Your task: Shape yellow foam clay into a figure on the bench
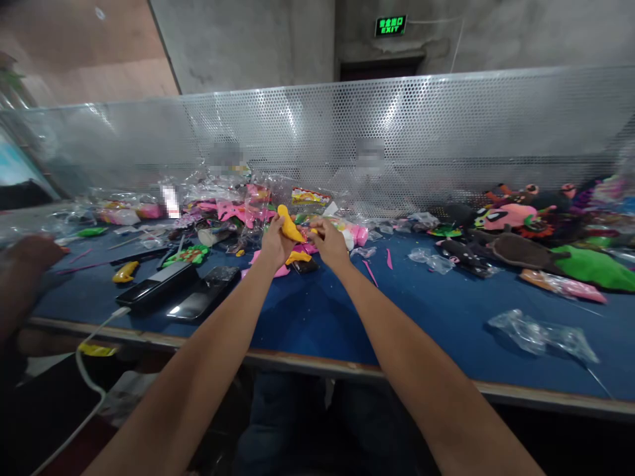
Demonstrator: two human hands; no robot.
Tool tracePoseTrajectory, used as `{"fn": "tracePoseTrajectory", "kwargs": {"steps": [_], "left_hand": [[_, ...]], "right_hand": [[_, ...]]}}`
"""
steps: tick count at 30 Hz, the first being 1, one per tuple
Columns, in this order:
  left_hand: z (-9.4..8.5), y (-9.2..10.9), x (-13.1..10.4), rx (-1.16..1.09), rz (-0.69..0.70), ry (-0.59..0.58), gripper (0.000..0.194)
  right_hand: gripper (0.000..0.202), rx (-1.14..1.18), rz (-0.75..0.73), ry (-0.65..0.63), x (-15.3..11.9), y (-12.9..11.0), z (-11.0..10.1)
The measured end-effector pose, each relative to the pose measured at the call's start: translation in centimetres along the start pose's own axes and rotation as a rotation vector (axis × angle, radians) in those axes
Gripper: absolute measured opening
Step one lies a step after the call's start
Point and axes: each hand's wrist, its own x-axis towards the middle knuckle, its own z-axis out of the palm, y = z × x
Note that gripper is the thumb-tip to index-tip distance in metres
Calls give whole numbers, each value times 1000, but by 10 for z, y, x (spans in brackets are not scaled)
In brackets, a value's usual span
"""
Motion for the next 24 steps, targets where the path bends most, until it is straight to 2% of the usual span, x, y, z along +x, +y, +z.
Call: {"fn": "tracePoseTrajectory", "kwargs": {"steps": [6,13,16,19,24], "left_hand": [[2,-8,-4,109,20,-87,24],[4,-6,-5,56,-29,-101,31],[4,-6,-4,40,-49,-93,25],[4,-7,-5,61,-64,-111,23],[5,-4,-11,26,-93,-169,36]], "right_hand": [[26,-49,-66,102,0,-13,-1],[29,162,137,66,0,-22,2],[30,163,175,45,2,-24,3],[30,195,179,90,4,-24,2],[33,315,203,87,2,-20,-3]]}}
